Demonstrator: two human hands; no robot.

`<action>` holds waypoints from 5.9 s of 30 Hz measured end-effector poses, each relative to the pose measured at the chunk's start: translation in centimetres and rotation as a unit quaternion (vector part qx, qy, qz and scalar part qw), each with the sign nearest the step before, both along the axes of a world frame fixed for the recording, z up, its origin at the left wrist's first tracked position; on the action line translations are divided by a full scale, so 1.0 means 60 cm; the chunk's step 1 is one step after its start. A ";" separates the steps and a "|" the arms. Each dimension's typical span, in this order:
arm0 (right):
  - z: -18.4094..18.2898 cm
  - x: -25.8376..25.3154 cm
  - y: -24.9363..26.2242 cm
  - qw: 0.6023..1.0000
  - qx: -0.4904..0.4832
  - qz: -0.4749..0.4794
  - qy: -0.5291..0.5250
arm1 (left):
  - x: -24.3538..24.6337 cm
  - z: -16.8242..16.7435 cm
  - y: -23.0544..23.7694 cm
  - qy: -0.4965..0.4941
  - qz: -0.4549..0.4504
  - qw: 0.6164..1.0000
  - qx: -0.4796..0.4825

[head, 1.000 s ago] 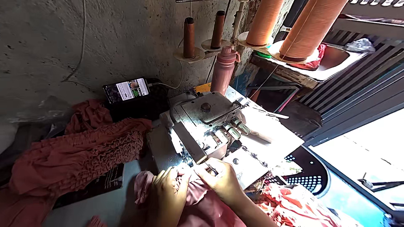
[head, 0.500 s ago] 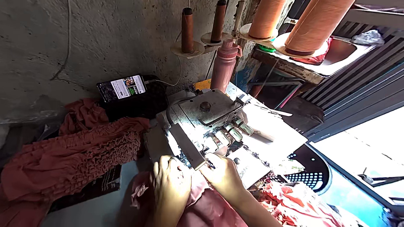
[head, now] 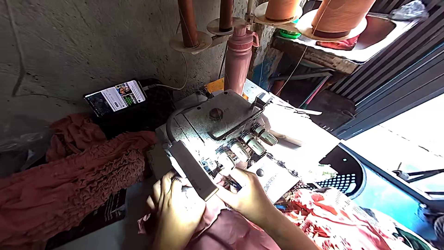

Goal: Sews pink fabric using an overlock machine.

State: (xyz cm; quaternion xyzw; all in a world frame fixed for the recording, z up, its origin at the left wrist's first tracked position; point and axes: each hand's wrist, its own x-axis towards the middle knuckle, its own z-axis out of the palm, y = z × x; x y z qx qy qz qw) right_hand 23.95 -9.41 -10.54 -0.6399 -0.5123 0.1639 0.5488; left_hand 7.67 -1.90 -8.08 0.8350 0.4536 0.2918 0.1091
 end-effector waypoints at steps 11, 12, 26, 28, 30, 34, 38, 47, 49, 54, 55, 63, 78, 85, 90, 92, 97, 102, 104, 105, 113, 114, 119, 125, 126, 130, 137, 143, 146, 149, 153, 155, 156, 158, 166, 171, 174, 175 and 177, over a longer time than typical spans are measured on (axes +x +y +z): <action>0.004 -0.008 0.004 0.989 0.001 -0.030 -0.143 | 0.003 -0.005 -0.003 0.028 0.020 0.999 0.001; 0.005 -0.008 0.004 0.988 0.000 -0.032 -0.150 | 0.002 -0.006 -0.003 0.033 0.018 0.999 -0.003; -0.006 -0.017 0.013 0.986 0.005 -0.075 -0.150 | 0.004 -0.005 0.005 0.036 0.024 0.999 0.019; -0.006 -0.015 0.012 0.990 0.000 -0.055 -0.127 | -0.013 -0.008 0.021 0.013 -0.013 0.999 -0.038; -0.004 -0.011 0.012 0.991 0.000 -0.043 -0.123 | -0.025 -0.015 0.052 -0.062 -0.056 0.992 -0.097; -0.004 -0.012 0.015 0.992 0.007 -0.042 -0.121 | -0.016 -0.028 0.076 -0.109 -0.058 0.992 -0.025; -0.003 -0.015 0.018 0.990 -0.003 -0.053 -0.129 | -0.014 -0.024 0.074 -0.069 -0.050 0.996 0.011; 0.000 -0.014 0.020 0.989 -0.008 -0.047 -0.141 | -0.007 -0.017 0.060 -0.015 -0.003 0.998 0.060; -0.001 -0.014 0.020 0.989 -0.003 -0.044 -0.141 | -0.006 -0.018 0.058 -0.056 0.011 0.996 0.066; -0.008 -0.015 0.020 0.988 0.019 -0.044 -0.145 | -0.009 -0.028 0.052 -0.319 -0.069 0.940 -0.104; -0.008 -0.014 0.020 0.988 0.022 -0.045 -0.145 | -0.009 -0.026 0.052 -0.352 -0.089 0.923 -0.131; -0.013 -0.007 0.011 0.994 -0.024 -0.031 -0.102 | -0.012 -0.012 0.044 -0.299 -0.081 0.933 -0.186; -0.010 -0.004 0.014 0.995 -0.030 -0.025 -0.097 | -0.028 0.045 0.140 0.019 -0.172 0.969 -0.176; -0.018 -0.006 0.014 0.995 -0.023 -0.030 -0.097 | -0.061 0.039 0.148 0.051 -0.069 0.996 -0.021; -0.016 -0.006 0.015 0.994 -0.018 -0.029 -0.107 | -0.029 0.010 0.133 -0.015 -0.137 0.987 -0.079; -0.017 -0.006 0.014 0.994 -0.013 -0.027 -0.107 | -0.026 0.017 0.125 0.036 -0.146 0.989 -0.008; -0.019 0.000 0.012 0.995 -0.002 -0.016 -0.097 | -0.019 0.027 0.112 0.163 -0.111 0.974 0.112; -0.001 -0.003 -0.011 0.985 0.096 -0.008 -0.146 | -0.021 0.035 0.088 0.178 -0.063 0.971 0.144; 0.002 -0.008 -0.017 0.980 0.118 0.021 -0.158 | -0.025 0.046 0.046 0.187 -0.032 0.971 0.146; 0.000 -0.012 -0.017 0.979 0.121 0.035 -0.160 | -0.024 0.044 0.021 0.193 -0.016 0.968 0.158; -0.010 -0.030 0.012 0.968 0.102 0.050 -0.224 | -0.025 -0.012 -0.018 0.060 -0.066 0.974 0.210; -0.009 -0.030 0.016 0.964 0.105 0.051 -0.238 | -0.027 -0.017 -0.015 0.043 -0.072 0.975 0.204; -0.007 -0.023 0.032 0.934 0.144 0.047 -0.322 | -0.036 -0.021 -0.004 0.042 -0.078 0.975 0.203; 0.005 0.013 0.018 0.895 0.170 0.078 -0.406 | -0.039 -0.017 -0.003 0.075 -0.085 0.974 0.198; 0.005 0.014 0.019 0.894 0.171 0.077 -0.407 | -0.035 -0.016 -0.002 0.074 -0.077 0.975 0.195; -0.003 -0.010 0.027 0.933 0.188 0.050 -0.302 | -0.024 -0.009 0.012 0.021 -0.061 0.982 0.175; -0.010 -0.047 0.039 0.956 0.185 -0.004 -0.229 | -0.017 -0.007 0.021 -0.038 -0.030 0.986 0.157; -0.026 -0.034 -0.019 0.980 0.122 0.005 -0.159 | -0.030 0.014 0.059 -0.020 -0.087 0.996 0.006; -0.036 -0.024 -0.037 0.986 0.126 0.004 -0.112 | -0.053 -0.001 0.104 -0.054 -0.050 0.997 -0.020; -0.034 -0.023 -0.041 0.989 0.124 0.014 -0.082 | -0.044 -0.012 0.108 -0.149 -0.046 0.986 -0.066; -0.030 -0.028 -0.036 0.989 0.127 0.028 -0.077 | -0.012 -0.009 0.080 -0.356 -0.110 0.905 -0.207; -0.030 -0.030 -0.033 0.988 0.131 0.033 -0.078 | -0.007 -0.013 0.074 -0.321 -0.111 0.921 -0.194; -0.030 -0.031 -0.031 0.987 0.133 0.033 -0.081 | -0.006 -0.012 0.069 -0.249 -0.097 0.951 -0.153; -0.030 -0.030 -0.029 0.987 0.129 0.030 -0.090 | -0.008 -0.008 0.058 -0.096 -0.067 0.992 -0.040; -0.034 -0.030 -0.026 0.989 0.118 0.026 -0.091 | -0.026 0.038 0.125 0.018 -0.214 0.963 -0.161; -0.035 -0.019 -0.028 0.990 0.110 0.025 -0.080 | -0.013 0.032 0.127 0.055 -0.147 0.985 -0.070; -0.038 -0.012 -0.031 0.990 0.107 0.025 -0.087 | -0.016 0.022 0.121 0.081 -0.086 0.991 0.060; -0.038 -0.015 -0.031 0.990 0.107 0.030 -0.091 | -0.030 0.022 0.119 0.086 -0.073 0.991 0.076; -0.023 -0.020 -0.027 0.988 0.115 0.045 -0.096 | -0.053 0.029 0.109 0.089 -0.077 0.990 0.073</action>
